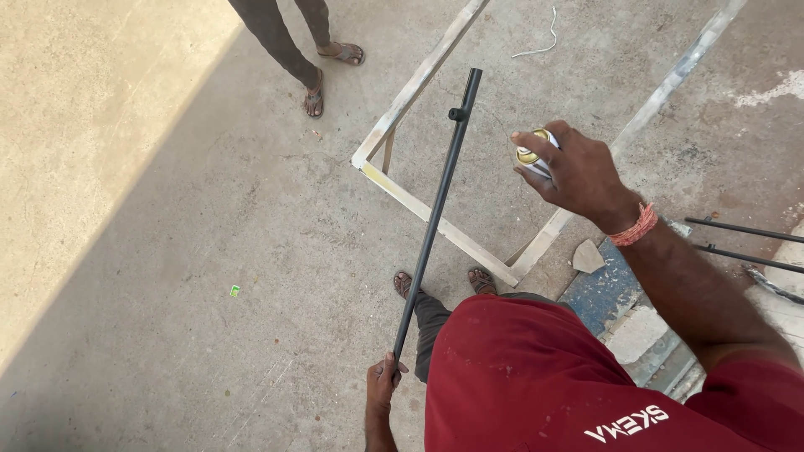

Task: The person spray paints long black metal rods one at a time, holding each rod steady on the ground with one hand while moving a spray can along its length with the other, then places the painted rod with a row of finished rods against the wall.

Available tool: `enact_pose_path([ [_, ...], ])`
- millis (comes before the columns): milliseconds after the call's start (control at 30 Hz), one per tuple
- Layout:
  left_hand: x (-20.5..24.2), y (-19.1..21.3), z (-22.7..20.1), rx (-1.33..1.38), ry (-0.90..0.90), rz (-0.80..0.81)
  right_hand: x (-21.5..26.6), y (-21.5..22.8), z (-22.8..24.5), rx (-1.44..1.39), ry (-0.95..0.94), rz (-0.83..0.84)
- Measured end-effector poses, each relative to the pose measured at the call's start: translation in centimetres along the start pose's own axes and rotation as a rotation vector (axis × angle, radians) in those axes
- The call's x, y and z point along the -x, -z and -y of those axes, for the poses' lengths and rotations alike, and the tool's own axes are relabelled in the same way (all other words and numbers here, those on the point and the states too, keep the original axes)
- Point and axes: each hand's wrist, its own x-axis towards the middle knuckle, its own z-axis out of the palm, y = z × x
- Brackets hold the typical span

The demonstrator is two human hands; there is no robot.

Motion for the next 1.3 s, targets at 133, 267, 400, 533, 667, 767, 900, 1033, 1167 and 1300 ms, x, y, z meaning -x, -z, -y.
enact_pose_path([
  [133,0.1,0.0,0.1,-0.015,0.01,0.01,-1.6,0.7,-1.8,0.04,-0.121,-0.159],
  [267,0.1,0.1,0.3,-0.016,0.031,0.015,-2.4,1.0,-2.4,0.061,-0.127,-0.333],
  [400,0.1,0.2,0.7,-0.001,0.029,0.032,-0.7,-2.6,-2.7,0.117,-0.064,-0.054],
  [533,-0.1,0.3,1.3,0.012,0.027,0.037,2.0,-2.9,1.3,0.055,0.097,0.243],
  [667,0.3,-0.1,0.5,0.003,0.037,0.063,2.0,-3.7,-2.2,-0.014,0.102,0.066],
  [767,0.4,-0.1,0.2,-0.015,0.055,0.068,0.5,-2.1,-5.2,0.097,-0.104,-0.189],
  [900,-0.1,-0.5,-0.4,-0.049,0.089,0.004,-1.0,-0.7,-5.8,0.163,-0.163,-0.376],
  [1033,-0.2,-0.8,-0.3,-0.044,0.074,-0.03,0.5,-3.8,-2.4,0.156,-0.176,-0.139],
  [1167,0.0,-1.1,-0.9,-0.042,0.002,-0.031,3.6,-5.0,3.5,0.013,0.11,0.252],
  [1300,0.1,-1.2,-1.3,-0.069,-0.024,-0.032,4.1,-5.2,3.3,-0.046,0.148,0.231],
])
